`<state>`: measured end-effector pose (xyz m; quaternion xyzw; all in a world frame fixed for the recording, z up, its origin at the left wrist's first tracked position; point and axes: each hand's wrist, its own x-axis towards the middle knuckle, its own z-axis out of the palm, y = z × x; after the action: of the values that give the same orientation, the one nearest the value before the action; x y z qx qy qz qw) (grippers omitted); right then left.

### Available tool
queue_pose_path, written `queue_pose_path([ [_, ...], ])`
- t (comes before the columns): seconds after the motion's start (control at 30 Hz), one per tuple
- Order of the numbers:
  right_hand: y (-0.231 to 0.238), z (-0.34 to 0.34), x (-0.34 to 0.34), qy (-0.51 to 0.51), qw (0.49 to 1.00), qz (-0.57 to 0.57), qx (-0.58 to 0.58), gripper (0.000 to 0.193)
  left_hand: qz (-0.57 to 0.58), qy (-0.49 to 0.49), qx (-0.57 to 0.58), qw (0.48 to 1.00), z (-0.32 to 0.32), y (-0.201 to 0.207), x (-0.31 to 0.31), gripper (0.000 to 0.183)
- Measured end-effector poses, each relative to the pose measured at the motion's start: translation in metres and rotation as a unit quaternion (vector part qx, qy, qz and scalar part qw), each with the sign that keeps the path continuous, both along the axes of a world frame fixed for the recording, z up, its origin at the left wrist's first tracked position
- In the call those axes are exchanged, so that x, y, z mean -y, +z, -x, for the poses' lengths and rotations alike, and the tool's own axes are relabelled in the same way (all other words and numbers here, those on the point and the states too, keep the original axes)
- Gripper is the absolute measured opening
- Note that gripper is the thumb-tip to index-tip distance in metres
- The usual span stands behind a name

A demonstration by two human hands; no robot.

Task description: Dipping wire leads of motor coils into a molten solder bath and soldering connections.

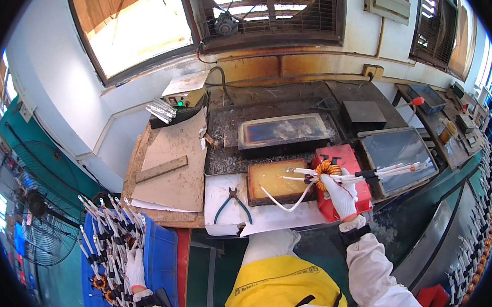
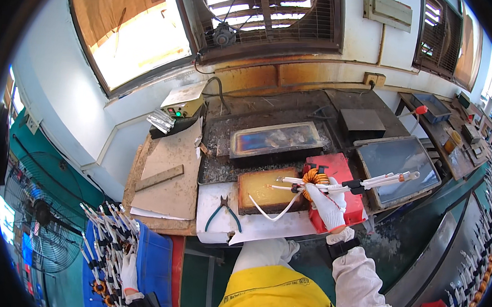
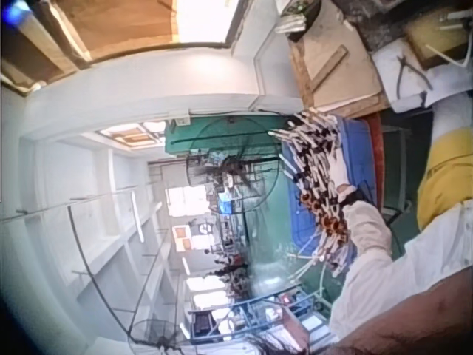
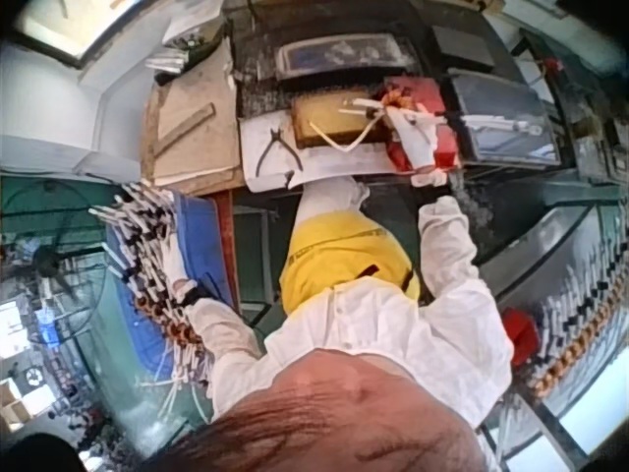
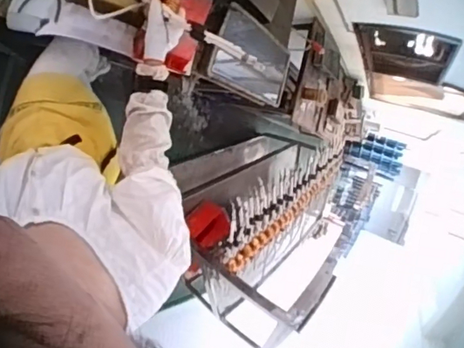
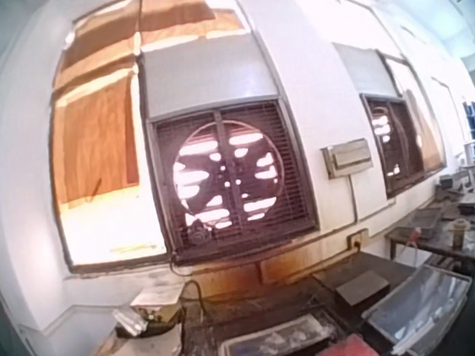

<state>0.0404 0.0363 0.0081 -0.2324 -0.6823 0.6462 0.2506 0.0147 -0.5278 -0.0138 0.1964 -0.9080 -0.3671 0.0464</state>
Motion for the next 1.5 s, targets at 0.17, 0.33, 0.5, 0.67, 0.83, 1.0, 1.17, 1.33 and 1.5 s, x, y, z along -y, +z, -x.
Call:
queue_pose_path([
  [0.17, -0.002, -0.001, 0.001, -0.012, 1.000, -0.004, -0.011, 0.028, -0.007, -0.002, -0.011, 1.000, 0.000, -0.002, 0.001, 0.041],
  [0.33, -0.002, -0.001, 0.001, -0.009, 1.000, 0.008, -0.010, 0.028, -0.002, 0.003, -0.009, 1.000, -0.001, -0.003, 0.001, 0.040],
  [0.5, -0.002, -0.001, 0.001, -0.001, 0.999, 0.015, -0.033, 0.031, 0.004, 0.007, -0.009, 1.000, 0.001, -0.005, 0.003, 0.040],
  [0.67, -0.005, -0.002, -0.001, -0.010, 1.000, -0.002, -0.003, 0.033, -0.010, 0.005, -0.019, 1.000, 0.002, -0.013, 0.010, 0.040],
  [0.83, -0.001, -0.002, 0.001, -0.027, 0.999, 0.007, -0.021, 0.030, -0.013, 0.006, -0.030, 0.999, 0.003, -0.017, 0.011, 0.041],
  [1.0, -0.006, 0.000, -0.008, -0.031, 0.998, 0.041, -0.037, 0.025, -0.011, 0.019, -0.030, 0.999, 0.004, -0.014, 0.007, 0.040],
  [1.17, -0.009, 0.020, -0.021, -0.051, 0.992, 0.110, -0.039, 0.027, 0.017, 0.018, -0.018, 1.000, 0.004, -0.015, 0.008, 0.039],
  [1.33, 0.005, 0.053, -0.028, -0.135, 0.982, 0.126, -0.037, 0.036, 0.023, 0.019, -0.027, 0.999, 0.003, -0.017, 0.006, 0.038],
  [1.5, 0.000, 0.086, -0.040, -0.182, 0.967, 0.156, -0.084, 0.038, 0.024, 0.027, -0.023, 0.999, 0.002, -0.016, 0.004, 0.039],
])
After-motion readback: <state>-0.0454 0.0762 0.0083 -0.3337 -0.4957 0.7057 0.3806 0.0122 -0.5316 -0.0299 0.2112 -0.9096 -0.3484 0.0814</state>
